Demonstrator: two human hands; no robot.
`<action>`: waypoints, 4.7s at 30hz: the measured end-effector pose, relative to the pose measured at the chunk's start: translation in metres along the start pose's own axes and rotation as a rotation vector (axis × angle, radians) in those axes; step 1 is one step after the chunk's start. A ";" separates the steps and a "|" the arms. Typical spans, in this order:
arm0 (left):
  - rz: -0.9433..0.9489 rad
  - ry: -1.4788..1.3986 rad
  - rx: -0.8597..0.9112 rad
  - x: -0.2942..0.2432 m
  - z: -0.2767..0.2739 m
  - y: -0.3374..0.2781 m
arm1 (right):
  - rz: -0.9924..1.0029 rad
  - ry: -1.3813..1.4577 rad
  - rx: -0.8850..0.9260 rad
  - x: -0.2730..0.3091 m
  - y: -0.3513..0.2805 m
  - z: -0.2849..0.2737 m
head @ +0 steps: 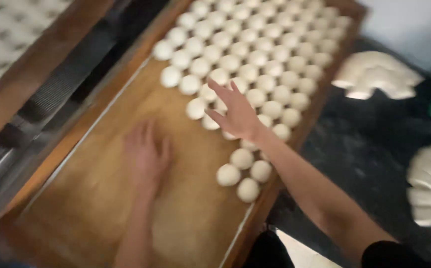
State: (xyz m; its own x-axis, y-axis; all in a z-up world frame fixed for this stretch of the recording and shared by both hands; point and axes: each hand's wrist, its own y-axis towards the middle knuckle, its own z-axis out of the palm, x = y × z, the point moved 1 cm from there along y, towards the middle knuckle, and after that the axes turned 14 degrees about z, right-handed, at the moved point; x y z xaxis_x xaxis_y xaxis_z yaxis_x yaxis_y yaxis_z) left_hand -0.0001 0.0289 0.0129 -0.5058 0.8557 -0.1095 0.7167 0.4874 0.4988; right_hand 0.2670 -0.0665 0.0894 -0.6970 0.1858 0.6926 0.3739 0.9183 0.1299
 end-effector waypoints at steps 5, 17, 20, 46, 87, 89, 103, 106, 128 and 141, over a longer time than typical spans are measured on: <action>0.006 0.027 -0.001 -0.008 0.011 -0.003 | 0.663 -0.067 -0.668 -0.147 -0.062 -0.134; 0.153 0.141 -0.184 -0.019 0.007 0.003 | 1.352 0.190 -0.801 -0.311 -0.039 -0.208; 0.106 0.162 -0.133 -0.023 0.004 0.003 | 1.337 0.499 -0.949 -0.307 -0.054 -0.207; 0.054 0.179 0.032 -0.013 0.011 -0.012 | 0.415 -0.312 -0.410 -0.149 -0.362 -0.085; 0.074 0.098 -0.146 -0.003 0.022 -0.012 | 0.551 -0.561 -0.608 -0.308 -0.284 -0.172; 0.024 0.071 -0.141 -0.006 0.017 -0.011 | 0.407 -0.579 -0.759 -0.321 -0.261 -0.147; -0.120 0.062 0.021 -0.006 0.013 -0.008 | 0.649 -0.092 -0.363 -0.077 -0.130 -0.136; -0.123 -0.023 0.006 -0.004 0.010 -0.008 | 0.102 -0.177 -0.270 0.001 -0.022 -0.075; -0.021 0.068 -0.064 -0.020 -0.005 0.005 | 0.502 -0.113 -0.884 -0.195 -0.024 -0.157; 0.091 0.162 -0.128 -0.034 -0.011 0.005 | 0.780 -0.034 -0.694 -0.216 -0.132 -0.219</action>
State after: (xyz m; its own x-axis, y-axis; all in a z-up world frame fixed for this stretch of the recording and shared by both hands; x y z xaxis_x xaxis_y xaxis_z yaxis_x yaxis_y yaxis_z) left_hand 0.0157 0.0002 0.0291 -0.5193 0.8513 0.0752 0.7013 0.3742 0.6068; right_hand 0.5019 -0.3047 0.0775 -0.1241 0.6607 0.7403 0.9894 0.1390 0.0418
